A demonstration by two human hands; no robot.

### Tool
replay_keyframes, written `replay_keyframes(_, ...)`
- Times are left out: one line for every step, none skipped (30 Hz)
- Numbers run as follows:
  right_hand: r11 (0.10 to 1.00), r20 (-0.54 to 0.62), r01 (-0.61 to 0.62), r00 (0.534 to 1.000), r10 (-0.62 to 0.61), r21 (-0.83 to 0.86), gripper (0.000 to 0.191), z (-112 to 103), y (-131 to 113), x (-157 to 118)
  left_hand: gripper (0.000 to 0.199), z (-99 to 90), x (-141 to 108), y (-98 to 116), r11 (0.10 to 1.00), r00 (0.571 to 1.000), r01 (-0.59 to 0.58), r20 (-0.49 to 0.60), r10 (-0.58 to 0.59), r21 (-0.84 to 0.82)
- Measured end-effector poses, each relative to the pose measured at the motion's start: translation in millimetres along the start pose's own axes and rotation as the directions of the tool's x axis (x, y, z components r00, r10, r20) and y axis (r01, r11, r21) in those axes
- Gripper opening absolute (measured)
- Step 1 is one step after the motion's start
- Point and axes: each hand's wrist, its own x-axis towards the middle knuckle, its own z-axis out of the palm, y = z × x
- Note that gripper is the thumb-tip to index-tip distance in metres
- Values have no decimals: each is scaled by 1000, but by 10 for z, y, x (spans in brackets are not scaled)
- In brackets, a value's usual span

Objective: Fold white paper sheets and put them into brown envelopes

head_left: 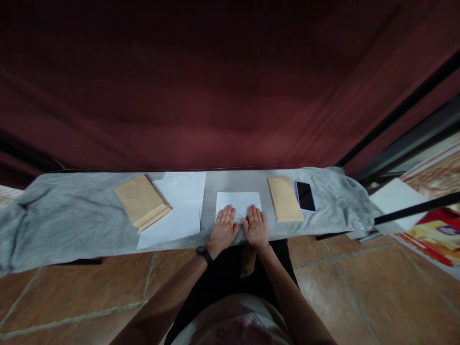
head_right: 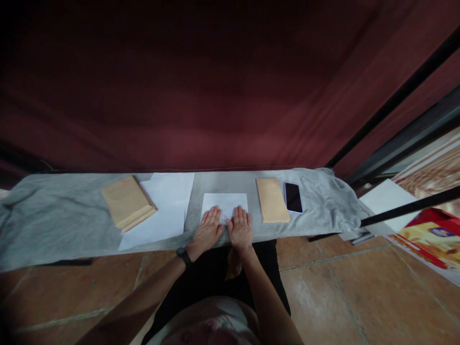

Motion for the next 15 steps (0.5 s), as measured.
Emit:
replay_keyframes(1000,-9,-2,1000,2,-2,58,4,10,-7,61,2,-2,-4,1000,1000,21,-3,-21,2)
replay_keyframes(1000,-19,-5,1000,5,-5,57,6,21,-15,62,3,-4,-8,999,999,42,-5,-42,6)
replay_keyframes(1000,-27,-6,1000,6,-8,57,7,32,-22,62,1,-8,-12,998,998,62,-6,-62,11)
replay_keyframes(1000,-35,-6,999,6,-11,57,6,44,-29,62,-1,-13,-17,996,997,83,-7,-83,17)
replay_keyframes(1000,-41,-6,999,6,-15,57,3,56,-36,62,-5,-19,-23,994,995,103,-11,-103,21)
replay_keyframes(1000,-45,-7,999,6,-18,58,-1,67,-43,62,-8,-25,-29,992,993,120,-16,-120,25)
replay_keyframes(1000,-49,-9,999,8,-22,58,-7,78,-49,62,-11,-33,-35,990,991,136,-23,-135,27)
replay_keyframes(1000,-52,-15,999,13,-25,58,-13,88,-55,62,-12,-42,-41,988,988,151,-32,-150,27)
replay_keyframes(999,-55,-24,998,22,-29,58,-20,98,-62,61,-13,-51,-46,986,985,166,-43,-165,24)
replay_keyframes(999,-57,-34,998,32,-34,59,-27,107,-69,61,-11,-61,-51,983,982,182,-55,-180,20)
replay_keyframes(998,-57,-44,998,42,-40,59,-34,117,-78,61,-9,-72,-55,980,978,197,-69,-196,14)
replay_keyframes(997,-54,-54,997,51,-47,60,-41,126,-87,61,-5,-82,-58,977,973,215,-84,-214,9)
replay_keyframes(997,-49,-63,997,60,-53,60,-46,135,-98,61,-1,-91,-59,973,968,233,-99,-231,4)
replay_keyframes(996,-44,-71,997,69,-58,61,-50,145,-109,61,3,-100,-60,969,963,248,-112,-246,-1)
replay_keyframes(995,-39,-79,996,77,-60,61,-53,154,-119,61,6,-108,-59,965,957,263,-123,-262,-4)
